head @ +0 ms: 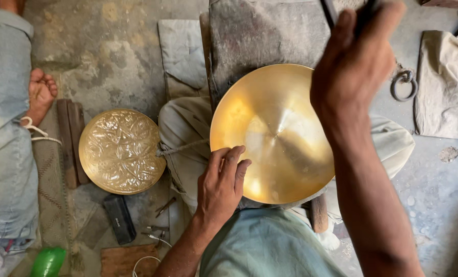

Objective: The person sits on the floor holding a brass plate against a padded sandbag and uses a chisel with a wooden mallet to hammer decorative patterns into the metal. They rotate and reposition the plate, switch between a plain plate and a pre-embossed plate, and continue chiseling the ornamental design.

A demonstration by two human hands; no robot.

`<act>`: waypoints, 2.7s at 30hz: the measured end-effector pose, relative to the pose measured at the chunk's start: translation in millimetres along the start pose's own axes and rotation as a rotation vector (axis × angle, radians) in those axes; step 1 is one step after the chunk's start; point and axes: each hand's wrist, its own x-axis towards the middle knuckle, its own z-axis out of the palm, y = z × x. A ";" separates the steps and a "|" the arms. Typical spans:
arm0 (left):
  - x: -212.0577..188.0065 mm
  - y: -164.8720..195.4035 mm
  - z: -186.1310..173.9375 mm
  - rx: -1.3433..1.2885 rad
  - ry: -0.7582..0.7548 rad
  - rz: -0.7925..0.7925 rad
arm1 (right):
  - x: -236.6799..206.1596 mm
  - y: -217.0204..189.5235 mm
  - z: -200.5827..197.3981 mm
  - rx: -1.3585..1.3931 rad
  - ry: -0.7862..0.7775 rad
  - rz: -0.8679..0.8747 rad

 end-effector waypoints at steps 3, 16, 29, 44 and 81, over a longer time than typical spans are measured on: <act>-0.4 2.5 -2.5 0.010 -0.001 -0.002 | 14.6 23.7 22.2 -0.257 -0.165 -0.135; 37.5 10.3 44.5 0.075 -0.210 -0.084 | -103.6 -36.2 -94.8 -0.139 -0.418 0.398; 38.1 3.1 63.4 0.155 -0.197 -0.063 | -132.1 -29.7 -85.6 -0.235 -0.562 0.336; 37.9 -1.3 65.4 0.155 -0.207 -0.058 | -131.7 -32.6 -81.8 -0.276 -0.592 0.355; 25.2 -18.3 71.4 0.077 -0.221 0.024 | -72.9 -83.3 -28.9 -0.506 -0.897 -0.248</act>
